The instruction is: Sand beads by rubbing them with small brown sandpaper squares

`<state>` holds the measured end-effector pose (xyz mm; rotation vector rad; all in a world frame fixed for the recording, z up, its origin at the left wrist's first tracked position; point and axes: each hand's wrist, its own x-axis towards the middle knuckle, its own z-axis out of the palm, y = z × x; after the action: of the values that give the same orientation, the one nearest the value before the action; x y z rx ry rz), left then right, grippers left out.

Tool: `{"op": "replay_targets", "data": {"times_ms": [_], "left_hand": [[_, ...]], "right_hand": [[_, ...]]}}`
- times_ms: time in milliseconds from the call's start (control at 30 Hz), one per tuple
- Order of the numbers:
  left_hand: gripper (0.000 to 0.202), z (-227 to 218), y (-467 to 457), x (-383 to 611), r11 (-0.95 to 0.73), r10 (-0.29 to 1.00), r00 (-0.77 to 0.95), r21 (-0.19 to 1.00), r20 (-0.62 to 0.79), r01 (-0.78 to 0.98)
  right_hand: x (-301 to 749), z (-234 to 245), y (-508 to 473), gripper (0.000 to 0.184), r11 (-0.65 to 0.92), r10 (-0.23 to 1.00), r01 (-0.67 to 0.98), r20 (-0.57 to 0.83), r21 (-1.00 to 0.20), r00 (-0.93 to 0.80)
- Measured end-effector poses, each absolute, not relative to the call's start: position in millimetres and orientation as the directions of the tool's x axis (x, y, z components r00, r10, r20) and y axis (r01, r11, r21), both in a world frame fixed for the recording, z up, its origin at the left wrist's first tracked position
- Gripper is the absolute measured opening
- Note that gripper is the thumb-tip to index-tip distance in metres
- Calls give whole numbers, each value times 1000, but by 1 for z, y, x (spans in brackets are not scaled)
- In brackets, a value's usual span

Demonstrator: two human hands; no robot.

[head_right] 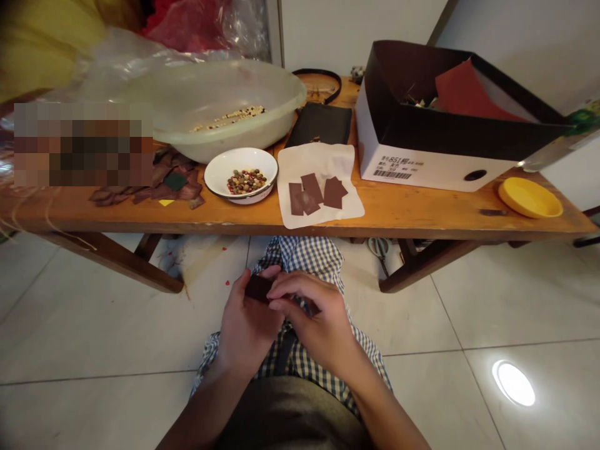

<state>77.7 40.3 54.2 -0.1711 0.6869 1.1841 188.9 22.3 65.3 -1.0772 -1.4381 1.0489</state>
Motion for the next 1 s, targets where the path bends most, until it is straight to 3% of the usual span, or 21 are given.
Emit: {"op": "replay_targets", "data": {"times_ms": [133, 300, 633, 867, 1000], "left_hand": [[38, 56, 39, 78, 404, 765, 233, 165, -600, -900], [38, 59, 37, 80, 439, 736, 282, 116, -616, -891], [38, 60, 35, 82, 431, 718, 275, 98, -640, -897], [41, 57, 37, 82, 443, 683, 320, 23, -656, -896], [42, 56, 38, 82, 431, 693, 295, 49, -657, -901]], "right_hand": [[175, 58, 27, 18, 458, 881, 451, 460, -766, -113], [163, 46, 30, 19, 468, 861, 618, 485, -632, -155], [167, 45, 32, 18, 501, 839, 691, 490, -522, -238], [168, 42, 34, 18, 477, 876, 623, 396, -620, -276], [169, 44, 34, 18, 427, 900, 659, 360, -619, -245]]}}
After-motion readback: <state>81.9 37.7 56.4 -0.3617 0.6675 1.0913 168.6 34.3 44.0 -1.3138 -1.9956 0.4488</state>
